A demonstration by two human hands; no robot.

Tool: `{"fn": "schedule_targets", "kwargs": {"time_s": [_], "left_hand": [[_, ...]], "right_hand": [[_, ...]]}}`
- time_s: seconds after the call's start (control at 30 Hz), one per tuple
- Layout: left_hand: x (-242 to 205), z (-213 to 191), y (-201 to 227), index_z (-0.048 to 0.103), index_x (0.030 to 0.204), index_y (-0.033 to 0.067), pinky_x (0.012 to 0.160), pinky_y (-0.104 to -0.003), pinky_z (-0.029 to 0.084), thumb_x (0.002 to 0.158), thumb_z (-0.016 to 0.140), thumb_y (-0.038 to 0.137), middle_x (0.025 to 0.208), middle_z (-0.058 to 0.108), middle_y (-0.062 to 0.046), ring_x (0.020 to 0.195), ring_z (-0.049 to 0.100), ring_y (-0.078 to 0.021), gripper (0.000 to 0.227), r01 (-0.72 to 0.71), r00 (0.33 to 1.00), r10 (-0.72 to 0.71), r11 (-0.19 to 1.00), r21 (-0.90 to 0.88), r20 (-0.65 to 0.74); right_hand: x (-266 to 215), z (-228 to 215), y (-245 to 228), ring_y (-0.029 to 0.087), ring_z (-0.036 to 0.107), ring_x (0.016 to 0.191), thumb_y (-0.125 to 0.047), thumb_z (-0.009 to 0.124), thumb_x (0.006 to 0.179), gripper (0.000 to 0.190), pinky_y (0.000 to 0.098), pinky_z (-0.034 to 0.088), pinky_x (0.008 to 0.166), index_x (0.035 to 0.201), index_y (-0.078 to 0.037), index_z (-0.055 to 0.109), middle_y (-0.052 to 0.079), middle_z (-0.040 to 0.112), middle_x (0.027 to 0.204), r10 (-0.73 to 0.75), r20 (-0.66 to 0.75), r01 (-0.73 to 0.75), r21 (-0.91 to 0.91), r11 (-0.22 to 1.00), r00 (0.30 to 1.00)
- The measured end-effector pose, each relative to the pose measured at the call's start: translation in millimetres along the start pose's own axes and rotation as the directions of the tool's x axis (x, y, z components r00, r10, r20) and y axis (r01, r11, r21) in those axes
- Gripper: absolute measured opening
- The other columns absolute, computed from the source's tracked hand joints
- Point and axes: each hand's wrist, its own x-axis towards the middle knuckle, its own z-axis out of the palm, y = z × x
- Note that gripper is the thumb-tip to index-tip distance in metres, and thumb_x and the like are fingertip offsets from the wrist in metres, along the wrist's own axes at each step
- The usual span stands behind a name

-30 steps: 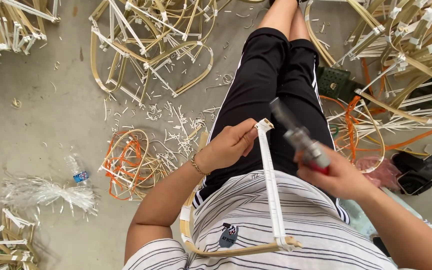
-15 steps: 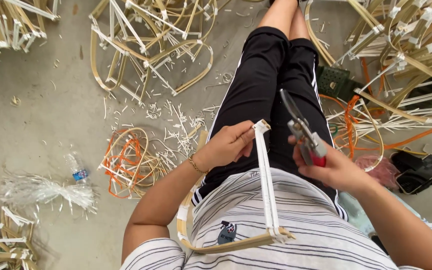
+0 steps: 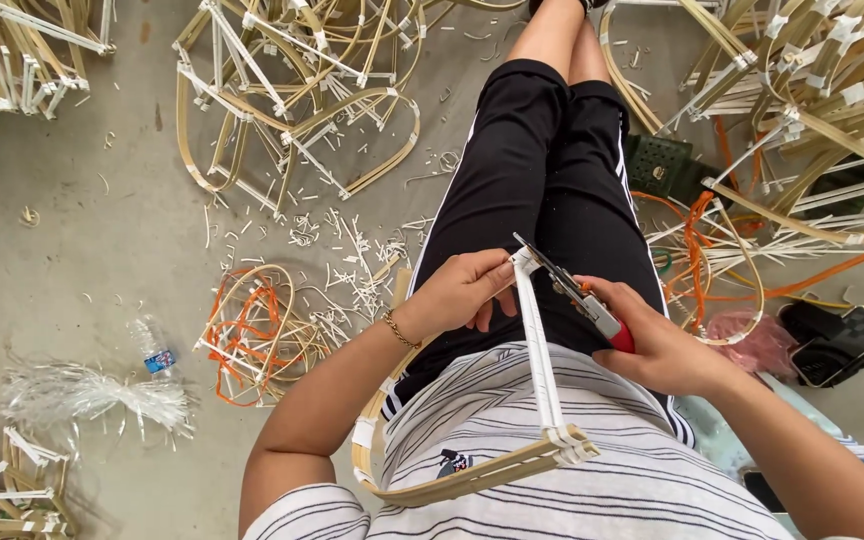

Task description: Assembling and securing curved bamboo frame components using wire and pliers.

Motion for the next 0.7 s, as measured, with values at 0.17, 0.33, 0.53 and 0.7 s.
{"fn": "schedule_targets", "kwargs": {"time_s": [0.17,0.33,0.53,0.7], "left_hand": [[15,0,-26,0.064,0.096,0.0063,0.041,-0.023,0.041,0.109,0.048,0.032,0.068,0.067,-0.003,0.043,0.052,-0.0071,0.033,-0.042,0.999,0.042,0.999,0.012,-0.001],[24,-4,-40,0.063,0.095,0.0064,0.044,-0.023,0.042,0.11,0.047,0.031,0.061,0.06,-0.001,0.046,0.05,-0.0052,0.033,-0.038,0.999,0.04,0.997,0.068,-0.017],[17,-6,-52,0.061,0.105,0.0071,0.04,-0.022,0.036,0.11,0.047,0.027,0.065,0.06,0.001,0.044,0.045,-0.0051,0.025,-0.019,0.999,0.024,0.981,-0.191,0.028],[9,-128,-63,0.06,0.128,0.0043,0.049,-0.022,0.041,0.113,0.05,0.028,0.082,0.059,0.0,0.059,0.052,-0.0068,0.03,-0.265,0.95,0.111,0.784,-0.561,-0.293]], "right_hand": [[12,3,17,0.024,0.051,0.131,-0.011,0.075,0.075,0.092,0.0369,0.042,0.105,0.154,-0.016,0.029,0.012,0.047,0.147,-0.033,-0.02,0.032,-0.006,0.999,0.999],[27,13,27,0.024,0.073,0.099,-0.016,0.074,0.08,0.062,0.0375,0.055,0.091,0.138,-0.012,0.052,0.01,0.076,0.105,0.036,-0.078,-0.036,-0.007,0.999,0.996],[49,40,85,0.034,0.072,0.086,-0.018,0.076,0.087,0.032,0.0403,0.059,0.083,0.115,-0.006,0.064,0.014,0.07,0.095,0.049,-0.344,-0.044,0.021,0.999,0.938],[43,34,7,0.033,0.057,0.12,-0.026,0.075,0.077,0.073,0.0495,0.045,0.1,0.144,-0.015,0.047,0.014,0.062,0.126,-0.029,-0.261,-0.079,-0.392,0.916,0.965]]}}
